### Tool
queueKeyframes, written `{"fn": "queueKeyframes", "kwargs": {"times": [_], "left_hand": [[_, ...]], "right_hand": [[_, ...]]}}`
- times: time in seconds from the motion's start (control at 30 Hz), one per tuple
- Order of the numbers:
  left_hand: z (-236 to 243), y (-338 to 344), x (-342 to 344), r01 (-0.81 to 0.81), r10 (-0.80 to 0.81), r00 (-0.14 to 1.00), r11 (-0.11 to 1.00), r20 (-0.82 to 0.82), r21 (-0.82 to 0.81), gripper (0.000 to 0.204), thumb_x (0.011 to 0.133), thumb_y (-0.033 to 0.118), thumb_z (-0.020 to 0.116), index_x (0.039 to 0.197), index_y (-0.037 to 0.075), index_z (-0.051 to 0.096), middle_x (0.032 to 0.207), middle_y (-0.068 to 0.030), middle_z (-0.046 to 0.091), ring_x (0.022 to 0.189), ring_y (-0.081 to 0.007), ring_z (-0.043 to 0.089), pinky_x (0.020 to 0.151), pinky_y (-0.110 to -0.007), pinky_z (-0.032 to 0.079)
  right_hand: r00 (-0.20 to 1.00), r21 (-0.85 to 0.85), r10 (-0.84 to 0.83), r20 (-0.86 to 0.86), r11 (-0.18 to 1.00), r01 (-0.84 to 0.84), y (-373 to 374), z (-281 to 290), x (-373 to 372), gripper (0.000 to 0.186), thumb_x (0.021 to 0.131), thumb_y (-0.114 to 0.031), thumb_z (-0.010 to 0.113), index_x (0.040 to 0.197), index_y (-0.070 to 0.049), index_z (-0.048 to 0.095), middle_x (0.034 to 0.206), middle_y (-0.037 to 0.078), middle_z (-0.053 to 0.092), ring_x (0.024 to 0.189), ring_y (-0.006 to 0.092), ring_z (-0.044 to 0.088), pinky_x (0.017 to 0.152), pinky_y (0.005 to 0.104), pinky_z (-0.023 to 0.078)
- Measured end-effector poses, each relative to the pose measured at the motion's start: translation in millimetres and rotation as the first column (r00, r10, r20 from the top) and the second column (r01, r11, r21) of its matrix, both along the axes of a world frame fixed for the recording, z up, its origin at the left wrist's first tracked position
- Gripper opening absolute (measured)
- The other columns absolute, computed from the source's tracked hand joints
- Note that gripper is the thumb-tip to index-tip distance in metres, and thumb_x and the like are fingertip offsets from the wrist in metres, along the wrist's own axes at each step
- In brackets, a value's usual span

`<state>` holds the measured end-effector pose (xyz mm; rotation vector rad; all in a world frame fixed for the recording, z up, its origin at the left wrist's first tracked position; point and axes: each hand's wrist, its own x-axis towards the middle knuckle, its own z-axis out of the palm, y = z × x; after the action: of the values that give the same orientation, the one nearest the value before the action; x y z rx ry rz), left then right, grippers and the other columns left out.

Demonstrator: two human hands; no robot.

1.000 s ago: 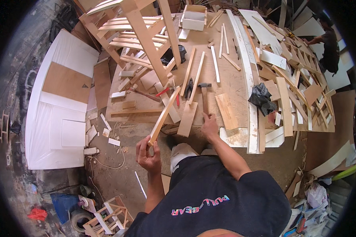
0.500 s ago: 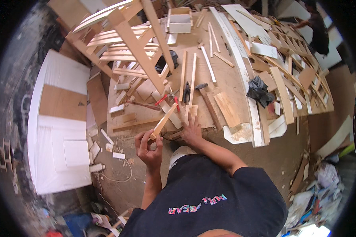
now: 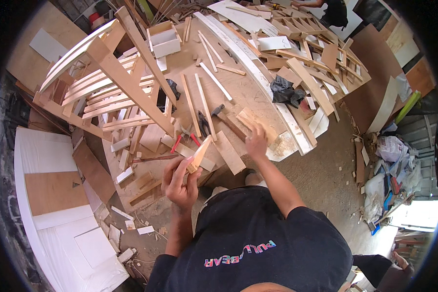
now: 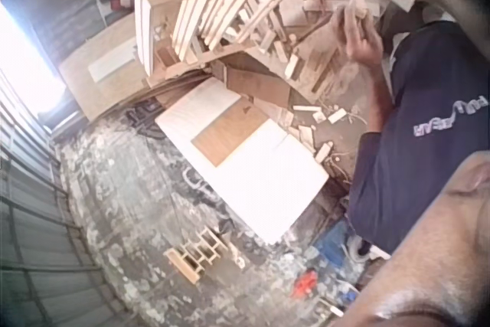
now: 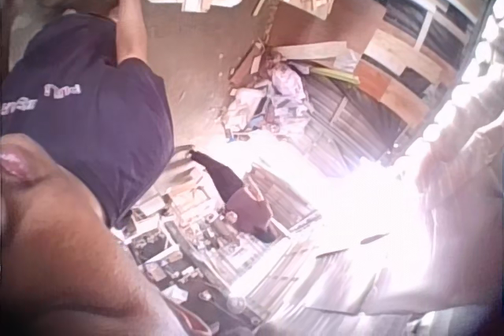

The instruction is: The person assembles a wooden structure by sanding small wood pieces, positioning them against a larger frame, and hammering nails into the joints.

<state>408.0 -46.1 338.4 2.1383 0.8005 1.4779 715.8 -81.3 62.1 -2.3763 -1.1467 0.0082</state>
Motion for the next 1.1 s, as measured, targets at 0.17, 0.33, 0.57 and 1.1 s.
{"fn": "queueKeyframes", "kwargs": {"times": [0.17,0.33,0.57,1.1], "left_hand": [[21.8,9.9,25.6,0.115,-0.089,0.981,0.983,0.171,-0.146,0.032,0.091,-0.005,0.074,0.123,-0.003,0.072,0.116,-0.0154,0.065,0.085,-0.0180,0.069,0.067,-0.029,0.060],[17.0,18.1,55.9,0.164,-0.132,0.966,0.978,0.222,-0.132,0.029,0.096,-0.006,0.069,0.126,-0.004,0.069,0.120,-0.0168,0.064,0.090,-0.0162,0.071,0.065,-0.028,0.063],[10.9,8.3,129.3,0.120,-0.090,0.983,0.976,0.160,-0.184,0.029,0.096,-0.008,0.067,0.125,-0.005,0.068,0.115,-0.0168,0.069,0.099,-0.0239,0.074,0.077,-0.032,0.067],[-47.2,2.1,245.6,0.178,-0.159,0.979,0.973,0.130,-0.150,0.039,0.086,-0.009,0.073,0.124,-0.002,0.066,0.116,-0.0166,0.073,0.109,-0.0297,0.072,0.098,-0.040,0.056]], "right_hand": [[0.995,-0.363,-0.045,-0.090,0.932,0.009,2.0,24.4,53.8,0.091,0.087,-0.041,0.079,0.163,-0.015,0.036,0.166,0.018,0.032,0.151,0.0397,0.033,0.120,0.0615,0.029],[0.966,-0.338,0.010,-0.257,0.936,-0.100,6.4,35.6,63.1,0.090,0.090,-0.044,0.075,0.164,-0.016,0.033,0.155,0.019,0.044,0.143,0.0387,0.042,0.116,0.0555,0.036],[0.050,0.284,0.280,-0.959,0.934,0.217,-38.8,58.5,85.7,0.066,0.106,-0.042,0.051,0.161,-0.008,0.039,0.126,0.026,0.068,0.116,0.0331,0.068,0.102,0.0441,0.053],[0.602,0.402,0.736,-0.309,0.675,-0.619,-94.8,330.2,117.3,0.068,0.086,-0.027,0.076,0.152,-0.030,0.059,0.153,0.026,0.049,0.131,0.0421,0.056,0.115,0.0445,0.042]]}}
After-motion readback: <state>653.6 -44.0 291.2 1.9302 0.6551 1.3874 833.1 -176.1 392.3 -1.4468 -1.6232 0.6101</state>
